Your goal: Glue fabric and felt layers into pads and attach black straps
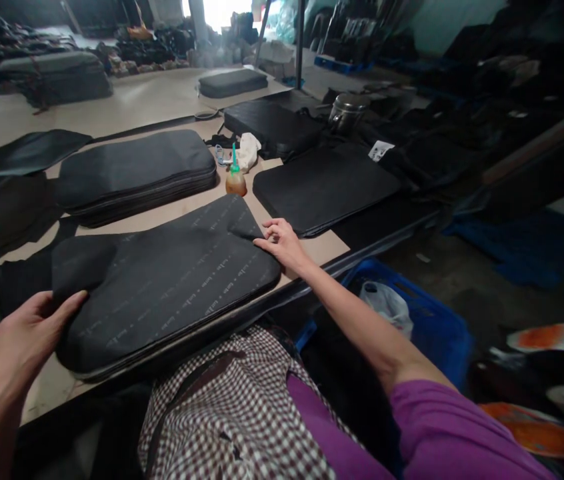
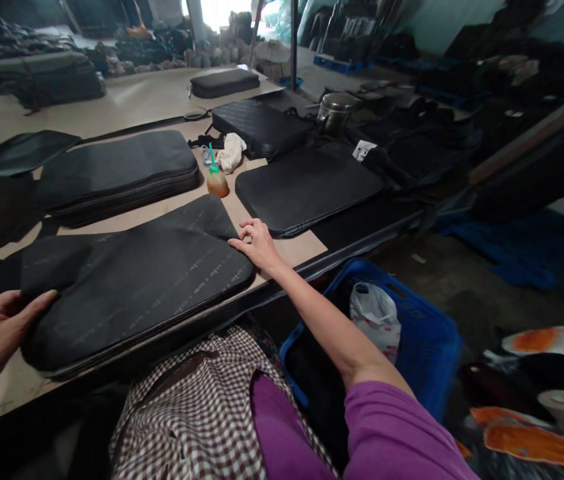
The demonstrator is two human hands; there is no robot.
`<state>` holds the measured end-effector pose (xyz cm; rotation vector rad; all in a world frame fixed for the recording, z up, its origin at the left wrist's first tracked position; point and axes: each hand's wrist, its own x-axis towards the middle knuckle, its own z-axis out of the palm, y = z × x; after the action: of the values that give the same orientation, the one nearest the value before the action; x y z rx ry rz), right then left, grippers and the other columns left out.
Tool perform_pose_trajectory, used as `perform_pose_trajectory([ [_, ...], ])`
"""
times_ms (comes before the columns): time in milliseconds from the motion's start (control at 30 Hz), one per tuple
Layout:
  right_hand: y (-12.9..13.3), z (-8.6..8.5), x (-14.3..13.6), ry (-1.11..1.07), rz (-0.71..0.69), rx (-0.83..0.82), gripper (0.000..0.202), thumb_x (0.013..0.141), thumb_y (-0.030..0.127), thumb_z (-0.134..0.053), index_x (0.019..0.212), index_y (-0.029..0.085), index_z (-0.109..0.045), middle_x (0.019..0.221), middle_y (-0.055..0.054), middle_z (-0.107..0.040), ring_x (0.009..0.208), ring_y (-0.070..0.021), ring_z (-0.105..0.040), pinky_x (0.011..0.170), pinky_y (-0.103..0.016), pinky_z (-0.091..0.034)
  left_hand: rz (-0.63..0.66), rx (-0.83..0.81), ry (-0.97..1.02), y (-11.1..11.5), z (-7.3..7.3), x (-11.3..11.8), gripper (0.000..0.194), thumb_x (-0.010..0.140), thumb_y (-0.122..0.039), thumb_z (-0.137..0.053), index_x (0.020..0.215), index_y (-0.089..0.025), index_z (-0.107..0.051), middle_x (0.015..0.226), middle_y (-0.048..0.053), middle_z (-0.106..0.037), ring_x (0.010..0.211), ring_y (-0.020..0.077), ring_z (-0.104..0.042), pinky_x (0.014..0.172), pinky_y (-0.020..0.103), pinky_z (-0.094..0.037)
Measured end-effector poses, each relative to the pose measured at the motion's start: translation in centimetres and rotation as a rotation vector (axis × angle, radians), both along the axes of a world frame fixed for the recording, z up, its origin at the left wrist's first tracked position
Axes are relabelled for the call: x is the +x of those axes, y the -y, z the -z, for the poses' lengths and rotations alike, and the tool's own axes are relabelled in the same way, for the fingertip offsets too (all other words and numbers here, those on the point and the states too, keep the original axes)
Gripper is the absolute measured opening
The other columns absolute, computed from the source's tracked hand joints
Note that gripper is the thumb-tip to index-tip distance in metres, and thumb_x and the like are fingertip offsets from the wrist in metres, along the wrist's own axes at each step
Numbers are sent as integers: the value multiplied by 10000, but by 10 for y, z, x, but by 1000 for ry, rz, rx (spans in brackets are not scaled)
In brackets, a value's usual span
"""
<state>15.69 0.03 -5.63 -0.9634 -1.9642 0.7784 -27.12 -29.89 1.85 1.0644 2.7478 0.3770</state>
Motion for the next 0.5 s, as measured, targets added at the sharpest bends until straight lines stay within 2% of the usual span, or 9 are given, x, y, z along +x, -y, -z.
perform_pose_trajectory([
  [133, 3, 2, -1, -19, -5, -15, 286, 821, 422, -800, 735, 238, -599, 1220, -90, -638, 1183, -275, -570, 959, -457, -513, -6, 69, 3, 0, 4, -3, 473, 880, -775, -536, 1058, -348, -632, 895, -116, -772, 921, 235, -713, 759, 302, -505],
  [267, 6, 0, -2, -42, -18, -34, 289, 828, 425, -792, 735, 237, -594, 1216, -95, -642, 1159, -264, -575, 898, -415, -530, -77, 86, 13, -2, -2, 5, 409, 847, -721, -608, 1019, -351, -636, 834, -140, -731, 936, 230, -696, 739, 280, -486],
  [400, 6, -3, -2, -2, -23, -33, 297, 837, 423, -793, 738, 239, -581, 1222, -87, -646, 1168, -256, -569, 938, -420, -515, -34, 90, 72, -2, -10, 14, 419, 837, -751, -616, 966, -353, -588, 730, -171, -653, 906, 218, -658, 773, 285, -467],
  [500, 4, -5, -2, 23, -21, -27, 305, 839, 430, -787, 729, 240, -575, 1210, -83, -651, 1161, -258, -571, 967, -429, -506, -34, 80, 52, -2, -8, 11, 449, 830, -766, -612, 904, -325, -562, 650, -136, -591, 845, 220, -622, 752, 282, -439],
])
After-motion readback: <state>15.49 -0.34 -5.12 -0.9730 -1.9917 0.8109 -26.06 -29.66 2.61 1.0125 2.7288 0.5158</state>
